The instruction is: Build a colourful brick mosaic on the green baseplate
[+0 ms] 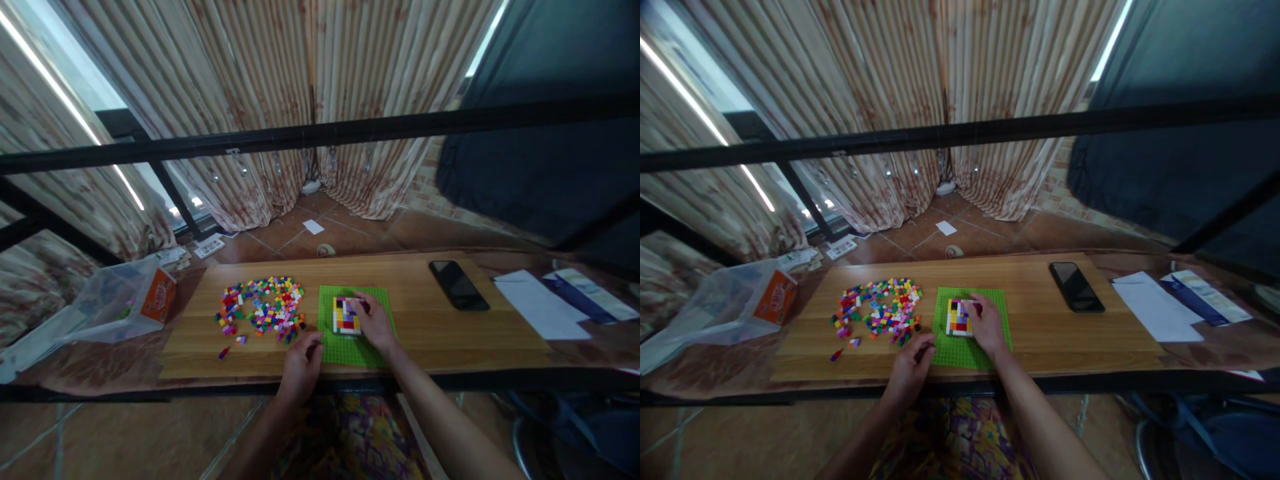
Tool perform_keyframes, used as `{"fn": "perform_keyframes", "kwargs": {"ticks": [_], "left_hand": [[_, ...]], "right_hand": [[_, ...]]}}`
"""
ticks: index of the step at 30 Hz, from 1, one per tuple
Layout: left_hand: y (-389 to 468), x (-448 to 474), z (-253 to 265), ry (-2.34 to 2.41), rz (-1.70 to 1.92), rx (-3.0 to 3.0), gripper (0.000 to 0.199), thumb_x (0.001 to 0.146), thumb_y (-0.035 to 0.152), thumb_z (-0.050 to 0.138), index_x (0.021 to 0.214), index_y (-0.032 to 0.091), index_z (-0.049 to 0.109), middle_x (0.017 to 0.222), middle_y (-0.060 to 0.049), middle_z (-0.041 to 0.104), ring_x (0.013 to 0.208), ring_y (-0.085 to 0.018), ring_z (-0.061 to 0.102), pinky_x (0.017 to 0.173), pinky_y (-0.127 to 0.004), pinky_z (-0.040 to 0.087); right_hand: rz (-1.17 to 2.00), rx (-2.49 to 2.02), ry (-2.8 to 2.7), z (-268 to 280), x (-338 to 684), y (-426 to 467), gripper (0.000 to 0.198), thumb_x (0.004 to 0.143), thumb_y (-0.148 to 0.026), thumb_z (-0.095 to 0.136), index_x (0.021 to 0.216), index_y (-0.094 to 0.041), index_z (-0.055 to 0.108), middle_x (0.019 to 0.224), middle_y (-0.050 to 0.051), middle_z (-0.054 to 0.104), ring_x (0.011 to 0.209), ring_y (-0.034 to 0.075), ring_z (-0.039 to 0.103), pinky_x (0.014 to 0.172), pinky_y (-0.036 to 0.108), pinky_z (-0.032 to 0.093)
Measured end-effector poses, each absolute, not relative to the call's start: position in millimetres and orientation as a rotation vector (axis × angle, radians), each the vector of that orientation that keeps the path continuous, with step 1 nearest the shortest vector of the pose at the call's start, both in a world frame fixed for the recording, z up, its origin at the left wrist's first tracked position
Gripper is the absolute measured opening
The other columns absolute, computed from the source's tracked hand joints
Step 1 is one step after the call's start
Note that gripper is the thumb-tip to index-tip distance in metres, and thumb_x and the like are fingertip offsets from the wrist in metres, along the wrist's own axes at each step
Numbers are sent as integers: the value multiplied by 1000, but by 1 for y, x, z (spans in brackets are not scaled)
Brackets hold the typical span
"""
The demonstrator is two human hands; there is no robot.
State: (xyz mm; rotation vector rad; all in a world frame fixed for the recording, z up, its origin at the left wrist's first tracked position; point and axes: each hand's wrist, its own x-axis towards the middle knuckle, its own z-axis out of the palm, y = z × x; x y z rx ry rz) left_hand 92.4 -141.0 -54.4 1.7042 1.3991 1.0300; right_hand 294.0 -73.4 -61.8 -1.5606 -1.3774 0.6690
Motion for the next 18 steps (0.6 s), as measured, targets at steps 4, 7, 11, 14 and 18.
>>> {"fn": "perform_keyframes", "kwargs": {"ticks": [4,7,11,14,18], "left_hand": [[-139,90,-63,1382,1029,1691,23,85,29,53,104,20,64,95,-6,67,88,-19,65,82,-33,53],[-136,88,-67,1405,1024,1690,24,84,32,54,102,20,65,96,-6,68,88,-20,66,81,-34,54],[-133,86,-66,1440,990,1693,27,82,38,56,99,21,67,97,-7,70,90,-22,67,83,-36,55],[-130,84,-65,1480,987,1684,30,79,42,57,97,21,67,99,-7,71,92,-23,67,87,-39,54],[-127,83,-68,1521,970,1668,34,77,48,58,96,21,68,102,-7,71,97,-25,67,92,-41,53]], "right_hand": [[550,-1527,-1263,-68,333,-94,50,86,-52,47,118,-15,58,115,14,65,102,25,61,89,42,48],[267,-1685,-1211,-69,387,-109,50,84,-53,50,115,-15,59,108,15,65,96,27,61,86,44,49],[-89,-1984,-1169,-60,465,-108,60,82,-55,49,119,-9,56,114,21,60,109,33,54,95,48,41],[-85,-2294,-1095,-50,500,-93,75,76,-61,55,127,-6,49,121,26,55,118,39,48,96,50,38],[119,-2528,-1044,-43,512,-65,90,69,-70,58,129,-4,45,128,29,50,123,42,44,98,51,36]]}}
